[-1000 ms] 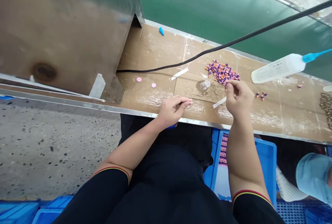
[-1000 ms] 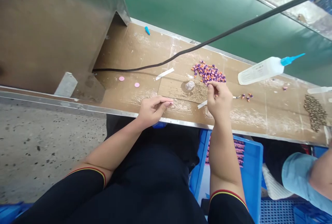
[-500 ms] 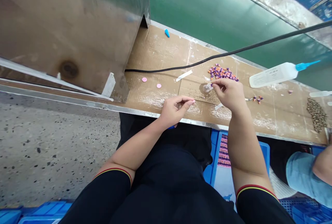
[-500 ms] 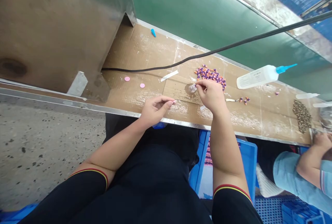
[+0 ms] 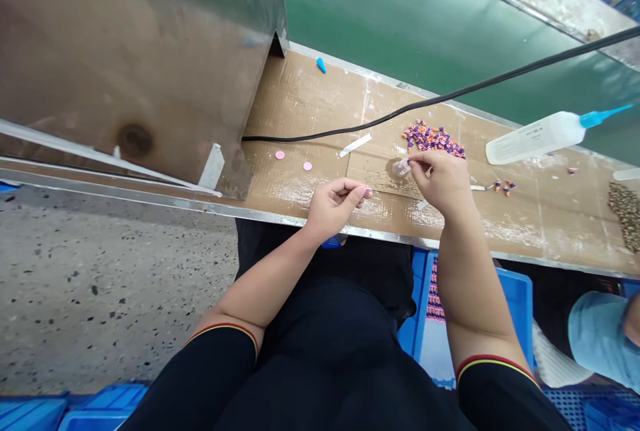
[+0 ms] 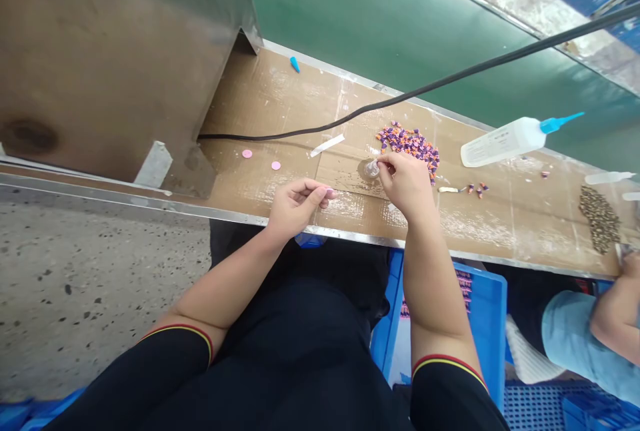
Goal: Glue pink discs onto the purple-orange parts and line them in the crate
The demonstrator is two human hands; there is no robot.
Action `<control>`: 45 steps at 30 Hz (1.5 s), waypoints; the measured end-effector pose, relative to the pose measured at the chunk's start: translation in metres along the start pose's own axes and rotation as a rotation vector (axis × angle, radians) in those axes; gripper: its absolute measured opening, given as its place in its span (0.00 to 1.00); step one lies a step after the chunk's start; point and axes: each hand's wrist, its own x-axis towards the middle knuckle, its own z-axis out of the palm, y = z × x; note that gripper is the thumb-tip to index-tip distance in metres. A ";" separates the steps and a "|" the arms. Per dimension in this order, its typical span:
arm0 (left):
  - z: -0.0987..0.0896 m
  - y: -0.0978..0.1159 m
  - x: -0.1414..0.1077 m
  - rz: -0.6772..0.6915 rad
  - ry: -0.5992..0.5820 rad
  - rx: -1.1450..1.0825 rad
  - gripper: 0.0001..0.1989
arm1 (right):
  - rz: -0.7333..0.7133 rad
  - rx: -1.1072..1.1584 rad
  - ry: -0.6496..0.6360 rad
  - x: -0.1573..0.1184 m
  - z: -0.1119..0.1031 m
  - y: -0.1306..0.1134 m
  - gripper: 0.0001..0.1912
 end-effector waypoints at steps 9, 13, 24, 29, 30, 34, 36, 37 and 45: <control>0.011 -0.003 0.003 -0.242 0.001 -0.237 0.26 | 0.189 0.539 0.381 -0.053 0.027 -0.059 0.10; 0.021 -0.012 0.001 -0.212 0.048 -0.227 0.27 | 0.201 0.787 0.566 -0.078 0.058 -0.088 0.08; 0.029 -0.025 -0.004 -0.031 0.154 0.000 0.26 | 0.097 0.504 0.678 -0.087 0.071 -0.089 0.06; 0.030 -0.026 -0.005 -0.013 0.169 0.052 0.26 | 0.134 0.469 0.622 -0.088 0.073 -0.089 0.07; 0.030 -0.026 -0.005 -0.012 0.171 0.060 0.26 | 0.150 0.463 0.607 -0.088 0.073 -0.089 0.08; 0.029 -0.027 -0.005 0.023 0.155 0.074 0.23 | 0.120 0.521 0.634 -0.088 0.074 -0.089 0.07; 0.029 -0.026 -0.006 0.040 0.154 0.101 0.22 | 0.119 0.550 0.631 -0.088 0.074 -0.089 0.08; 0.029 -0.026 -0.007 0.052 0.160 0.124 0.22 | 0.132 0.551 0.613 -0.089 0.075 -0.089 0.08; 0.036 -0.021 -0.017 0.268 0.205 0.374 0.19 | 0.171 0.454 0.559 -0.094 0.078 -0.087 0.06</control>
